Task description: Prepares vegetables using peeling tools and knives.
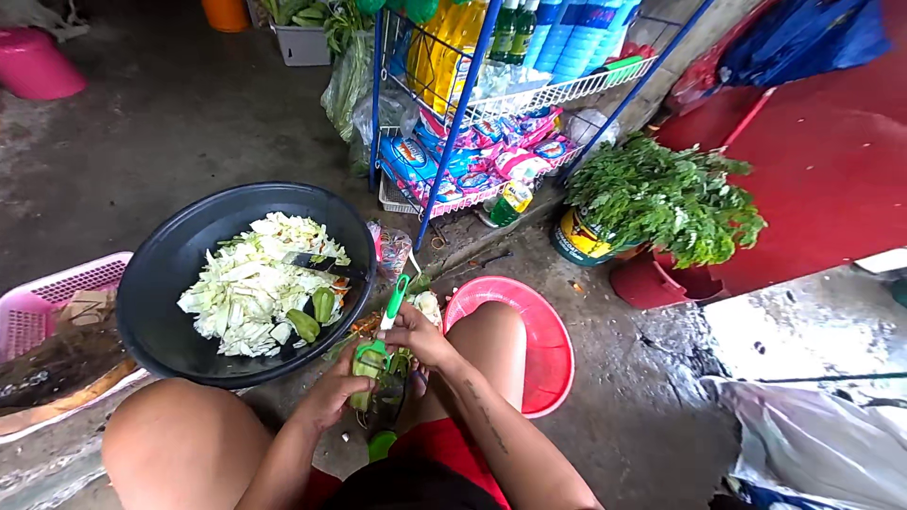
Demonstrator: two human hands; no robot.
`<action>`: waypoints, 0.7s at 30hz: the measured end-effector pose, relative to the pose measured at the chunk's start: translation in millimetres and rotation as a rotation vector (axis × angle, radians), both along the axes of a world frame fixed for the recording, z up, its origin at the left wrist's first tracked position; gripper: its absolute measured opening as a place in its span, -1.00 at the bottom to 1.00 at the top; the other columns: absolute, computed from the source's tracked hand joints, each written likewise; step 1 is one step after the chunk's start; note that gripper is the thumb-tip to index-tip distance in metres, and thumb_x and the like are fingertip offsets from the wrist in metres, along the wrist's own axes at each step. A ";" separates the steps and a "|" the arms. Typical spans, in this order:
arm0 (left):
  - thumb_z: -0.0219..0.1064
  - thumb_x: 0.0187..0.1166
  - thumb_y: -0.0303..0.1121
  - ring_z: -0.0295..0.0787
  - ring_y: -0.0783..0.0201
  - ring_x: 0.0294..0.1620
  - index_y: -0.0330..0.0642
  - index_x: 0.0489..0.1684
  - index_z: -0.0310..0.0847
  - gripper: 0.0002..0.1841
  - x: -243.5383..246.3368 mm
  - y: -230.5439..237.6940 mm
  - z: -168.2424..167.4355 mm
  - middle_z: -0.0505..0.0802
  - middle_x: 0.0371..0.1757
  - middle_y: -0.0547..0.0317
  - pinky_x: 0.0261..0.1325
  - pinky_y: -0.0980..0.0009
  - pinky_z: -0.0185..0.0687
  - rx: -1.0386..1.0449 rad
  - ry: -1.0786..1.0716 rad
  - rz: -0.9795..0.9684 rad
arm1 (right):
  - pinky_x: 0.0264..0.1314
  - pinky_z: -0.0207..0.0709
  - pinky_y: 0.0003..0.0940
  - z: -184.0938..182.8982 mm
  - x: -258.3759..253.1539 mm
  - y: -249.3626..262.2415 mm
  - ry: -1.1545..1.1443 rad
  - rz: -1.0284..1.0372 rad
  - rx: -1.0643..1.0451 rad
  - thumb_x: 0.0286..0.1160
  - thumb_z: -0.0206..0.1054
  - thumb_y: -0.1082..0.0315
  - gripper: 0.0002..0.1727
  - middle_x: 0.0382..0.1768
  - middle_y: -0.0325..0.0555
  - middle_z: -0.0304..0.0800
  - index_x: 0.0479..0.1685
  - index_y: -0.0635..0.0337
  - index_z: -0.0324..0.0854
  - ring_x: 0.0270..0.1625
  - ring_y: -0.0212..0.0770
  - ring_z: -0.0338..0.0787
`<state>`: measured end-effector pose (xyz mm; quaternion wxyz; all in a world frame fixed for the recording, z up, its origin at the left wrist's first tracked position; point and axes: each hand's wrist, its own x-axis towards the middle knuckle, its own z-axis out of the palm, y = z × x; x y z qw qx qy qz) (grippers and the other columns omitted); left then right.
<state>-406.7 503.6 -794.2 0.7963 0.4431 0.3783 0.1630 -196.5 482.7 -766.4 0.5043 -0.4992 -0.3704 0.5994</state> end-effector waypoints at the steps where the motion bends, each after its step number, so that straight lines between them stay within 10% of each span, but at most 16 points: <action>1: 0.43 0.19 -0.56 0.84 0.13 0.14 -0.07 0.81 -0.06 0.01 -1.2 -0.2 1.2 0.71 0.38 -0.05 0.15 0.18 0.84 0.011 0.021 -0.035 | -0.23 0.76 -0.35 -4.1 5.6 5.0 -0.086 -0.086 0.007 0.48 0.39 0.54 -0.45 -0.18 -0.04 0.81 0.44 0.36 0.31 -0.34 -0.28 0.81; 5: 0.49 0.22 -0.31 0.86 0.08 0.08 -0.13 0.74 0.11 -0.08 -7.4 0.9 -4.2 0.76 0.32 -0.08 -0.01 0.23 0.86 -0.091 -0.115 -0.047 | -0.27 0.77 -0.30 -9.4 32.1 20.7 -0.187 -0.402 0.002 0.50 0.40 0.56 -0.36 -0.07 0.11 0.80 0.56 0.37 0.24 -0.35 -0.20 0.82; 11: 0.49 0.21 -0.29 0.90 0.22 -0.15 -0.21 0.49 0.34 -0.27 -1.9 -0.5 -0.7 0.87 0.04 0.03 -0.19 0.36 0.86 -0.049 -0.138 0.073 | -0.30 0.74 -0.37 11.7 -7.3 -7.5 0.200 -0.159 -0.002 0.52 0.30 0.60 -0.54 -0.24 -0.04 0.78 0.36 0.30 0.28 -0.40 -0.27 0.79; 16: 0.67 0.19 -0.01 0.90 0.19 -0.06 -0.19 0.50 0.42 -0.15 -6.7 -3.3 -1.4 0.79 0.36 -0.09 -0.23 0.41 0.83 -0.115 -0.344 0.103 | -0.35 0.75 -0.34 -17.2 30.1 7.8 0.101 -0.469 0.007 0.56 0.32 0.62 -0.46 -0.21 0.06 0.75 0.48 0.33 0.22 -0.42 -0.22 0.78; 19: 0.68 0.15 0.24 0.86 0.32 -0.23 -0.13 0.44 0.46 -0.09 -7.2 -3.2 -7.7 0.83 0.16 0.05 -0.30 0.50 0.80 -0.189 -0.342 0.210 | -0.33 0.78 -0.36 -0.7 18.6 -2.3 0.135 -0.440 0.024 0.57 0.31 0.62 -0.50 -0.24 0.03 0.75 0.44 0.34 0.23 -0.42 -0.23 0.80; 21: 0.62 0.25 0.03 0.84 0.33 -0.33 -0.18 0.39 0.40 -0.23 -3.0 -3.1 -4.2 0.84 -0.10 0.11 -0.34 0.49 0.80 -0.155 -0.249 0.251 | -0.30 0.76 -0.37 14.6 1.9 -9.8 0.216 -0.349 0.040 0.59 0.27 0.62 -0.52 -0.23 0.01 0.77 0.43 0.32 0.22 -0.38 -0.24 0.81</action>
